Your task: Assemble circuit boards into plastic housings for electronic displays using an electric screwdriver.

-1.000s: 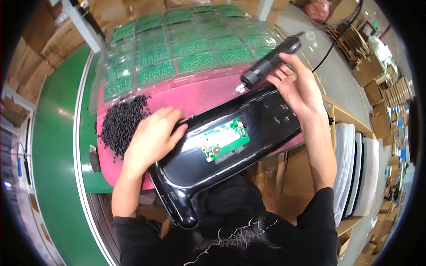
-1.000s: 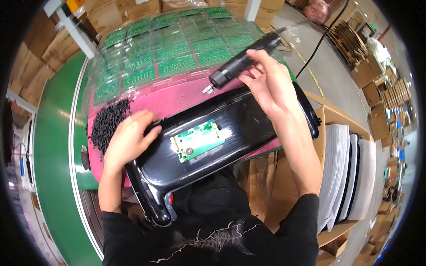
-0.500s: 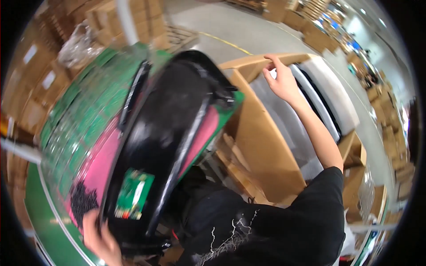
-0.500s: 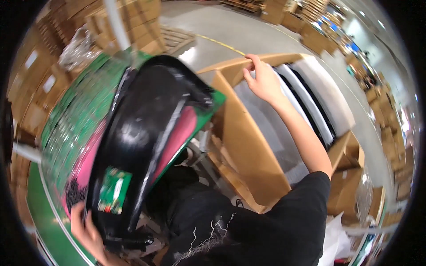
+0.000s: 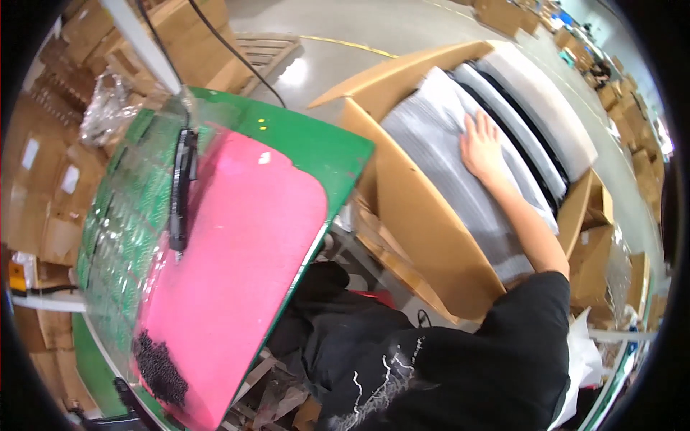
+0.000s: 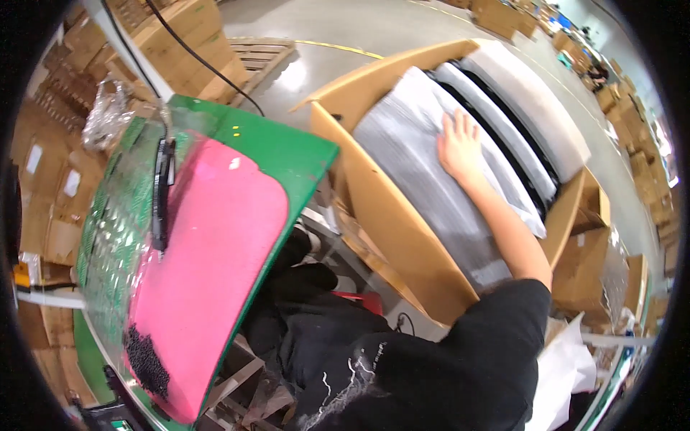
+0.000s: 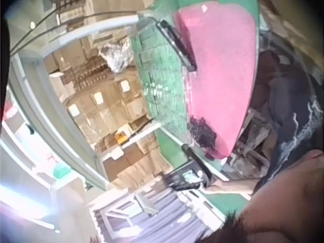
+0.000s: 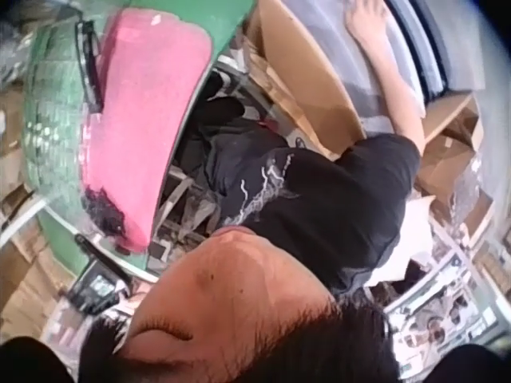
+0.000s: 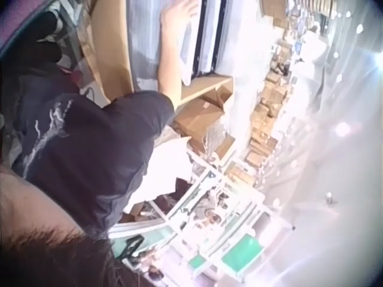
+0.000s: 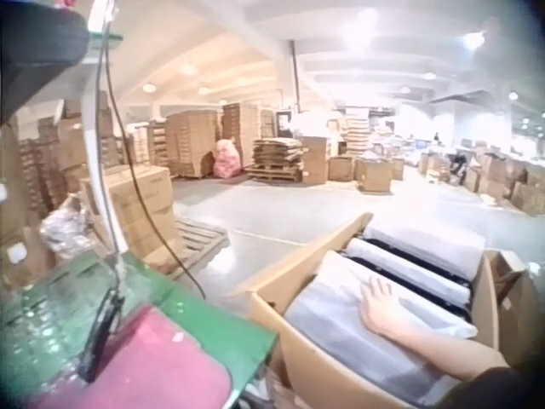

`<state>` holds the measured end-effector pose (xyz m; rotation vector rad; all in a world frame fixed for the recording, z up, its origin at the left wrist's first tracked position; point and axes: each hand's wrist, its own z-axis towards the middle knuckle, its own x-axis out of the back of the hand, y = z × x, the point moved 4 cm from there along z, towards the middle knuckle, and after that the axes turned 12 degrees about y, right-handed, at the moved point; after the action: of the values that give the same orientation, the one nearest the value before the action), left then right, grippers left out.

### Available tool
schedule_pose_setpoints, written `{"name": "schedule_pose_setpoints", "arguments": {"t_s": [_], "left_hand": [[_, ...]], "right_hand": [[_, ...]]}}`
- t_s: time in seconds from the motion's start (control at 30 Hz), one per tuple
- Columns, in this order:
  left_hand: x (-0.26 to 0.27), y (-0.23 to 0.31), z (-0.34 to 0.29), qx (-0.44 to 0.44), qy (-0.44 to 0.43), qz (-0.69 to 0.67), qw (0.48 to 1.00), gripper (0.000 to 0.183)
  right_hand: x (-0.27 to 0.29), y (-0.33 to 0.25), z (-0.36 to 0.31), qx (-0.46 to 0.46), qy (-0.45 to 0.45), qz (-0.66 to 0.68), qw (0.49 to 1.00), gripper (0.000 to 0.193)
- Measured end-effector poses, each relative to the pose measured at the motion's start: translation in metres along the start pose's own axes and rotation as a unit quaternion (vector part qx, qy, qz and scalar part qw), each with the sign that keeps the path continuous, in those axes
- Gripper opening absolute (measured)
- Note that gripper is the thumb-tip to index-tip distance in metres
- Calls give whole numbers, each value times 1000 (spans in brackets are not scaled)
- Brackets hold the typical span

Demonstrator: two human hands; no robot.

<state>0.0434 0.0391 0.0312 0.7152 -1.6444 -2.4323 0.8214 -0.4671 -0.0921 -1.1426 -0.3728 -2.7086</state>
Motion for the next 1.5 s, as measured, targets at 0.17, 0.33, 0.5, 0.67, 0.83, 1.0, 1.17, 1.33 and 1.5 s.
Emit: {"name": "schedule_pose_setpoints", "arguments": {"t_s": [0.17,0.33,0.5,0.67,0.83,1.0,1.17,1.33,1.5], "left_hand": [[14,4,6,240,-138,-199,940,48],[40,-17,35,179,62,-102,977,45],[172,-92,162,250,26,-199,947,41],[91,-80,107,-260,-36,279,924,31],[-11,-71,71,-377,-49,320,868,25],[-68,-74,28,-338,-172,193,905,18],[-115,-49,-35,-119,-126,201,964,25],[-118,-33,-55,-153,-193,177,953,45],[-152,-34,-71,13,-210,253,944,37]], "right_hand": [[-9,12,-9,6,-69,-21,997,47],[7,10,-20,12,-56,37,998,42],[76,-35,12,-110,-209,177,955,40],[130,54,109,-295,93,251,917,53],[229,207,226,-311,413,433,738,20],[161,83,199,101,259,73,958,44],[36,53,63,-67,-376,-132,915,111],[62,-23,30,-56,-143,221,963,37],[72,-76,-18,56,-67,144,986,50]]}}
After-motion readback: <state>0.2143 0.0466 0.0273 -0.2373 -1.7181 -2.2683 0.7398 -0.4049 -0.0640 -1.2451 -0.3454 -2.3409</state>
